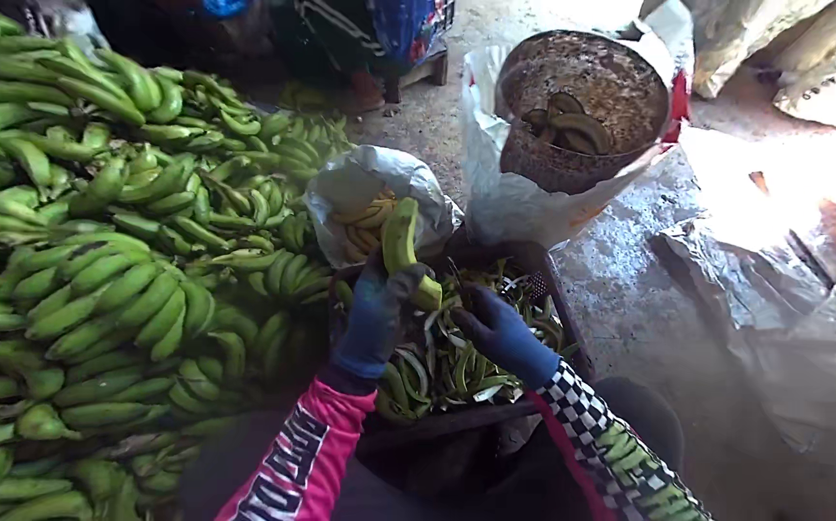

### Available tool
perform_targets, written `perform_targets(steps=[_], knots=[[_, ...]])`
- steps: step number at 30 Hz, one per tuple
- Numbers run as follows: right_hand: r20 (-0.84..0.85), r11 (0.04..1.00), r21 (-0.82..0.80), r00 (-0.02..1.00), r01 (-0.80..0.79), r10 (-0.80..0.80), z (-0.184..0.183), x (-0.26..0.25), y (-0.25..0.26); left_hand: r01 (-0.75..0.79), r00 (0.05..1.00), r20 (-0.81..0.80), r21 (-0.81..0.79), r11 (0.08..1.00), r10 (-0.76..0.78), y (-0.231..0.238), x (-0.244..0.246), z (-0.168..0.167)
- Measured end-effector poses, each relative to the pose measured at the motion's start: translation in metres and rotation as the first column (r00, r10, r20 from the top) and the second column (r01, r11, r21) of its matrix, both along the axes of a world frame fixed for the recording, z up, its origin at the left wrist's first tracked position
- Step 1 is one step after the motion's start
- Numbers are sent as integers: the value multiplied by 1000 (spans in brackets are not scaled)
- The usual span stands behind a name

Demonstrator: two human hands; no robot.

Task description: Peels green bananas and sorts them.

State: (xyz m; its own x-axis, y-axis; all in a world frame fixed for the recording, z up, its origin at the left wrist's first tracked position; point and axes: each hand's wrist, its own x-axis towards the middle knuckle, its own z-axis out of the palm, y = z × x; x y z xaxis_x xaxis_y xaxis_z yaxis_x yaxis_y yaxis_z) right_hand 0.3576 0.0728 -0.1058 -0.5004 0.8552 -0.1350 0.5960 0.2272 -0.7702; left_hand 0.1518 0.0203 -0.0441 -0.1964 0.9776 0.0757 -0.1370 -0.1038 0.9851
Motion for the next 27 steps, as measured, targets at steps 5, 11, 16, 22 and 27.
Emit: perform_targets(steps=[5, 11, 16, 22, 27], knots=[[-152, 929, 368, 982, -45, 108, 13, -9, -23, -132, 985, 71, -269, 954, 156, -8, -10, -2], [-46, 857, 483, 972, -181, 231, 14, -20, -34, -97, 995, -36, -239, 966, 91, -13, 3, 3], [3, 842, 535, 996, 70, -84, 5, -8, 3, -142, 902, -431, -326, 935, -14, -11, 11, 1], [35, 895, 359, 954, 265, -297, 28, 35, 32, 101, 983, 179, -311, 945, -46, -9, -3, 5], [-275, 956, 294, 957, -11, 96, 29, 7, -17, -26, 979, 185, -320, 947, 90, -5, -4, -5]])
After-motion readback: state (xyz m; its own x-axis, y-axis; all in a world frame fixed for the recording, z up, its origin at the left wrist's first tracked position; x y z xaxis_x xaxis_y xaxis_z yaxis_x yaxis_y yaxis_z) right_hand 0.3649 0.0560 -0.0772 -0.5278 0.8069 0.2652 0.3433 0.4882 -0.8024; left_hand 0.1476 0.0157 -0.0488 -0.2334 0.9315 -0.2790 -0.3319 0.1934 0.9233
